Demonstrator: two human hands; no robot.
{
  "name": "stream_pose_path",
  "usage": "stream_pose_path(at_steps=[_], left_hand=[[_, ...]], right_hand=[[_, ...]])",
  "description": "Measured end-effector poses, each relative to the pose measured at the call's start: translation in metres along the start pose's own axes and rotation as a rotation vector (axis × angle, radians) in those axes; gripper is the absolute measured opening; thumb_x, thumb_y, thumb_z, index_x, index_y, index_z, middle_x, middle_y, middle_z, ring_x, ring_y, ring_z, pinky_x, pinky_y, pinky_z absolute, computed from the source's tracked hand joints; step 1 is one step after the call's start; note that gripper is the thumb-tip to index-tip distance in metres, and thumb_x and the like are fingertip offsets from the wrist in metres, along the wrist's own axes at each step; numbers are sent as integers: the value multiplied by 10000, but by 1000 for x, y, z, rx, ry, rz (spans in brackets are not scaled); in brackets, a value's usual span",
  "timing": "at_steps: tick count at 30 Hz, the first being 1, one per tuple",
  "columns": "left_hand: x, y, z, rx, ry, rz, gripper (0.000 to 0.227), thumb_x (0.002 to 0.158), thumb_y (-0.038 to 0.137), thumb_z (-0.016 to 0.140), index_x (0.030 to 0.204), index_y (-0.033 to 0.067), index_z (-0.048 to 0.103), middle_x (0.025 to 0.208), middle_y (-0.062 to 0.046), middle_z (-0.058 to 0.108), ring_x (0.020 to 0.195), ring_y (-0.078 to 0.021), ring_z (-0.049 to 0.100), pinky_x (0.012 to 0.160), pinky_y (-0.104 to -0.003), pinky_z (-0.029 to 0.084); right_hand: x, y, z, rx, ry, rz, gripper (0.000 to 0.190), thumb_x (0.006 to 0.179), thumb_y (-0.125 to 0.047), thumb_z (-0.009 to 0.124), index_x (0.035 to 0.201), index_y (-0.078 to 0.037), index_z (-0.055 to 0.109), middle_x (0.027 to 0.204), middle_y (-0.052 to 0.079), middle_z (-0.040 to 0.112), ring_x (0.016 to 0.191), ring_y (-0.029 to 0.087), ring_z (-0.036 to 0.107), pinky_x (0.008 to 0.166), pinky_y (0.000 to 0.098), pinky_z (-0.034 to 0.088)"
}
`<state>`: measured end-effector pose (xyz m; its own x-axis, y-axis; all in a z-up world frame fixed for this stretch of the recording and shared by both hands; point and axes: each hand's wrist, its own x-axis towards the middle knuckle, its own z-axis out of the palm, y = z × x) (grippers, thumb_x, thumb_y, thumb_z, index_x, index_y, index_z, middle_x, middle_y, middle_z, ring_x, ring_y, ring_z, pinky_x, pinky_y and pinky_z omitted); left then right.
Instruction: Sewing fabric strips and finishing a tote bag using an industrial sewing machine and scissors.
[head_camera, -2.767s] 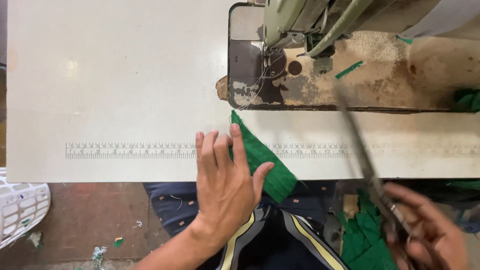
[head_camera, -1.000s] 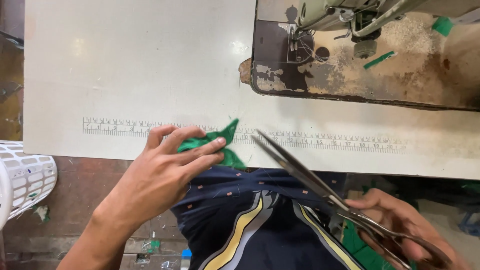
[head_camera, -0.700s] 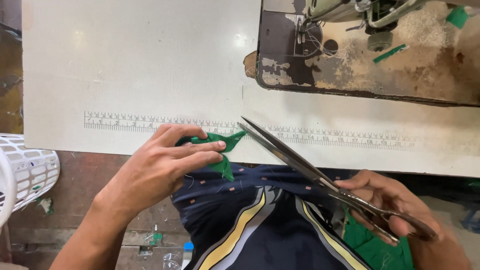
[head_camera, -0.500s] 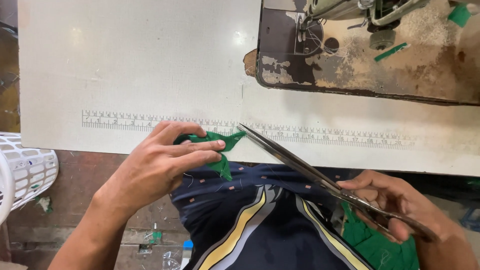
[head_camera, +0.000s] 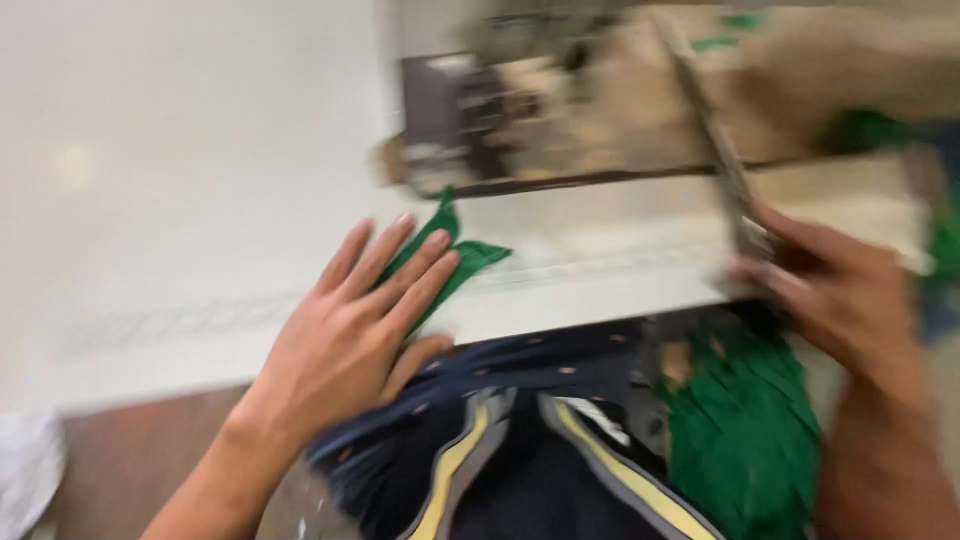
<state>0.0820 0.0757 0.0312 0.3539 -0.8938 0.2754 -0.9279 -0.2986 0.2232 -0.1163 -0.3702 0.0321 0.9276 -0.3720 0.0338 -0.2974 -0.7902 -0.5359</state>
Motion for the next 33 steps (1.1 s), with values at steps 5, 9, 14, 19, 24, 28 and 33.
stream_pose_path(at_steps=[5,9,14,19,24,28,33], left_hand=[[63,30,50,40,44,233,1028,967,790,465,1666,37,422,1745,-148,438,1662,-381,314,1357,-605,228],[80,39,68,47,71,316,1379,802,868,591,1721,-76,186,1778,-172,349,1682,-356,268,1342,-631,257],[63,44,72,34,98,282,1041,930,394,671,1692,-139,201,1709,-276,417,1630,-351,367,1359,-564,280],[18,59,36,-28,77,209,793,1114,611,272,1584,23,521,1581,-116,617,1569,-354,484,1314,-543,364],[31,49,3,-457,-589,-599,342,933,550,704,1261,543,803,1082,219,966,967,-72,944,871,-312,703],[124,43,-26,-887,-715,-650,223,1042,270,733,906,161,870,762,40,891,663,-72,840,723,-220,676],[198,24,41,-884,-54,-605,419,942,400,810,1255,129,745,972,-44,839,666,-137,801,708,-290,602]], right_hand=[[46,-30,0,-260,-47,-117,606,1038,-300,731,1591,-86,605,1175,200,638,953,364,656,892,461,507],[33,-93,27,-263,9,-424,566,997,-90,646,1553,-83,544,1518,194,637,1398,436,591,1221,532,441],[-5,-92,85,-245,-154,-607,1096,860,-613,866,1686,-116,344,1673,178,487,1596,429,452,1344,701,291],[-24,-100,68,10,139,-789,225,1094,-5,529,1263,-34,676,1193,222,604,1307,493,658,1240,778,392],[-19,-46,-41,418,-277,-165,235,927,-203,802,1131,-94,843,1003,77,903,834,157,886,792,265,753],[1,19,-112,358,-277,285,178,978,-220,756,924,-53,792,839,93,737,701,233,712,686,383,644],[23,3,-150,-14,38,610,328,1121,-249,666,1039,31,817,1583,187,617,1457,444,549,1275,628,463]])
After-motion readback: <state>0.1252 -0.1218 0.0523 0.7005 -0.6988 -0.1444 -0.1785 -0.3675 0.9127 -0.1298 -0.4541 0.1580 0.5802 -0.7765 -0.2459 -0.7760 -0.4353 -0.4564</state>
